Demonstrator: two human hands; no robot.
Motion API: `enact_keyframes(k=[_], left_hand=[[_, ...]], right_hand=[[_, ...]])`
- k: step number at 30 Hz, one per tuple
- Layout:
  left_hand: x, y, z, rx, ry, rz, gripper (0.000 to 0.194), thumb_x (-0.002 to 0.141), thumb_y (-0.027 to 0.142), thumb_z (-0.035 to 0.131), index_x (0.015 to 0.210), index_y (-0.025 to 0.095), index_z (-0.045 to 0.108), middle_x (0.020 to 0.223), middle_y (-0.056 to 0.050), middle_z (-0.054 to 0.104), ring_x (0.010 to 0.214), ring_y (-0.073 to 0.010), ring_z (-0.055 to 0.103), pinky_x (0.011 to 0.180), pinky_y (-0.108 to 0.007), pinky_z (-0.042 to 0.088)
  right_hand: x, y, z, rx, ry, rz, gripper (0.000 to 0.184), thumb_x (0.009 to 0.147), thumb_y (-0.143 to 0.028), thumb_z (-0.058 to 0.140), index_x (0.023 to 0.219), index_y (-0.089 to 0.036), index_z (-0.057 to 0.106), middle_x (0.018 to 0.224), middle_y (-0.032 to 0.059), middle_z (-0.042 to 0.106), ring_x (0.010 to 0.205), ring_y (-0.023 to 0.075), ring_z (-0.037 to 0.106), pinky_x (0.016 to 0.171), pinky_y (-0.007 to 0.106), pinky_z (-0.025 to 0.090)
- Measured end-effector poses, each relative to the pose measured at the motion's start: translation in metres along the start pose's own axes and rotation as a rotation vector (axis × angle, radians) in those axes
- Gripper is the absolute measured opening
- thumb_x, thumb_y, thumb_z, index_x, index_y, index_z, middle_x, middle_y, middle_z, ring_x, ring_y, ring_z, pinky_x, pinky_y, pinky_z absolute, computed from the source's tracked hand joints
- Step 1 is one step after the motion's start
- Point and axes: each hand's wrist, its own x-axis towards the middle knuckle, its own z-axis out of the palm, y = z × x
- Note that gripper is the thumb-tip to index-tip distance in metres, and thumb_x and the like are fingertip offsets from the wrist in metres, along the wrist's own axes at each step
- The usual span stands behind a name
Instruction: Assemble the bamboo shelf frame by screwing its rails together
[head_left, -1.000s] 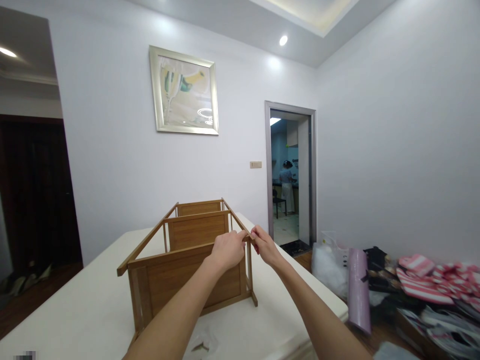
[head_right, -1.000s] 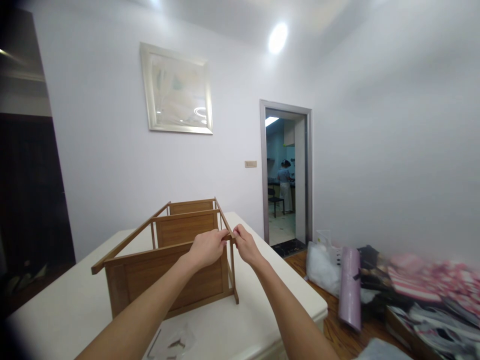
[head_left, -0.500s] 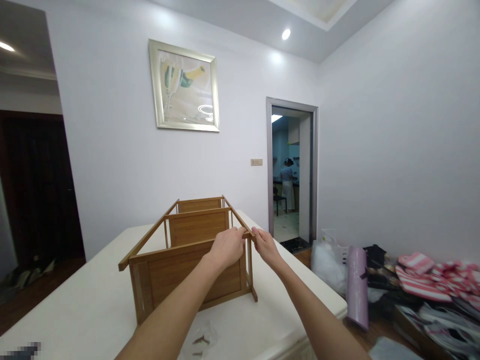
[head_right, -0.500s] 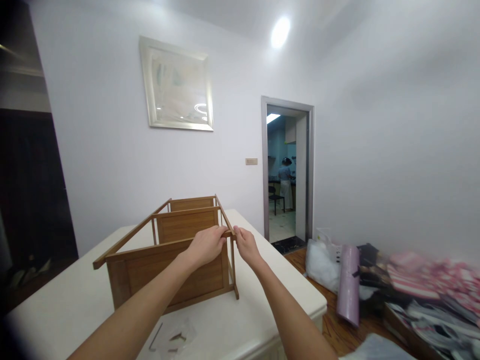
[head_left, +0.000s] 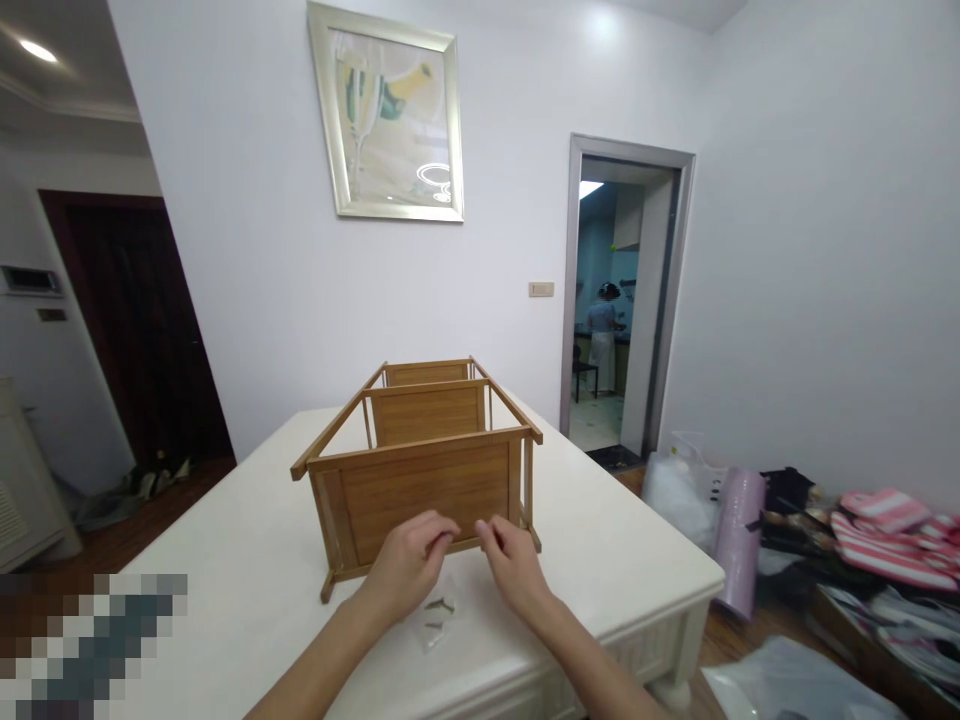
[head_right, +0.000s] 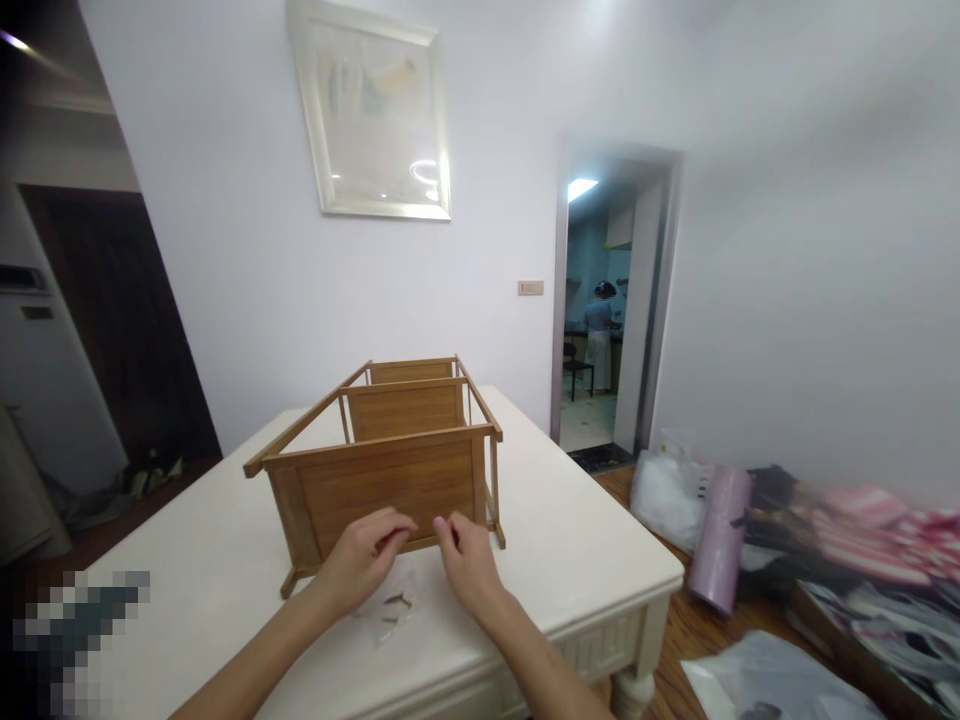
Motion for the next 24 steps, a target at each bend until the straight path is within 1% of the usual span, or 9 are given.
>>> enact_keyframes(k=[2, 4, 6, 9, 12, 17, 20, 24], left_hand=[[-0.019, -0.011, 0.006, -0.008, -0.123, -0.100, 0.024, 0.092, 0.020, 0.047, 0.090, 0.022, 0.070, 0.084, -0.003, 0.069, 0.077, -0.0164, 0.063, 0.071, -0.027, 0.046], [-0.032, -0.019, 0.013, -0.023, -0.187, -0.168, 0.025, 0.091, 0.022, 0.047, 0.085, 0.022, 0.072, 0.082, -0.003, 0.068, 0.078, -0.0175, 0.063, 0.073, -0.028, 0.045], [-0.039, -0.024, 0.019, -0.050, -0.184, -0.224, 0.027, 0.091, 0.023, 0.047, 0.083, 0.022, 0.072, 0.082, -0.004, 0.068, 0.080, -0.0183, 0.062, 0.075, -0.029, 0.044], [-0.046, -0.027, 0.021, -0.069, -0.136, -0.277, 0.027, 0.091, 0.024, 0.047, 0.085, 0.021, 0.073, 0.083, -0.005, 0.067, 0.082, -0.0191, 0.061, 0.076, -0.030, 0.044], [-0.051, -0.026, 0.020, -0.046, -0.127, -0.288, 0.027, 0.090, 0.024, 0.047, 0.085, 0.020, 0.073, 0.083, -0.005, 0.067, 0.085, -0.0198, 0.060, 0.078, -0.031, 0.043], [-0.053, -0.024, 0.019, 0.040, -0.177, -0.286, 0.019, 0.082, 0.022, 0.054, 0.084, 0.022, 0.073, 0.087, -0.004, 0.067, 0.090, -0.0204, 0.060, 0.082, -0.031, 0.043], [-0.052, -0.024, 0.018, 0.067, -0.182, -0.278, 0.018, 0.082, 0.023, 0.056, 0.086, 0.023, 0.074, 0.089, -0.004, 0.068, 0.091, -0.0207, 0.060, 0.081, -0.030, 0.043], [-0.052, -0.024, 0.015, 0.085, -0.205, -0.258, 0.018, 0.083, 0.028, 0.058, 0.084, 0.024, 0.075, 0.085, -0.004, 0.067, 0.088, -0.0208, 0.061, 0.078, -0.030, 0.043]], right_hand=[[-0.009, 0.001, 0.016, -0.022, -0.076, -0.005, 0.041, 0.091, -0.047, 0.051, 0.059, -0.021, 0.046, 0.056, -0.0046, 0.046, 0.055, 0.0113, 0.040, 0.055, 0.024, 0.028], [-0.015, 0.003, 0.027, -0.046, -0.129, -0.004, 0.036, 0.090, -0.041, 0.052, 0.061, -0.020, 0.050, 0.057, -0.0040, 0.050, 0.056, 0.0113, 0.042, 0.055, 0.024, 0.028], [-0.019, 0.006, 0.032, -0.071, -0.163, 0.000, 0.030, 0.089, -0.037, 0.053, 0.064, -0.020, 0.052, 0.059, -0.0032, 0.052, 0.057, 0.0117, 0.044, 0.056, 0.024, 0.029], [-0.020, 0.009, 0.032, -0.100, -0.180, 0.012, 0.026, 0.088, -0.034, 0.053, 0.066, -0.020, 0.052, 0.060, -0.0027, 0.053, 0.058, 0.0123, 0.046, 0.057, 0.023, 0.032], [-0.019, 0.009, 0.029, -0.107, -0.201, 0.011, 0.021, 0.086, -0.032, 0.052, 0.070, -0.020, 0.052, 0.062, -0.0022, 0.054, 0.059, 0.0129, 0.048, 0.057, 0.023, 0.035], [-0.019, 0.008, 0.030, -0.112, -0.259, 0.004, 0.016, 0.083, -0.031, 0.054, 0.071, -0.020, 0.055, 0.063, -0.0011, 0.056, 0.060, 0.0143, 0.050, 0.058, 0.024, 0.037], [-0.019, 0.007, 0.031, -0.118, -0.283, 0.003, 0.016, 0.082, -0.031, 0.054, 0.070, -0.020, 0.056, 0.064, -0.0002, 0.058, 0.060, 0.0149, 0.051, 0.058, 0.024, 0.038], [-0.019, 0.002, 0.031, -0.137, -0.317, 0.004, 0.016, 0.081, -0.031, 0.053, 0.069, -0.020, 0.056, 0.064, 0.0005, 0.060, 0.061, 0.0154, 0.052, 0.059, 0.024, 0.039]])
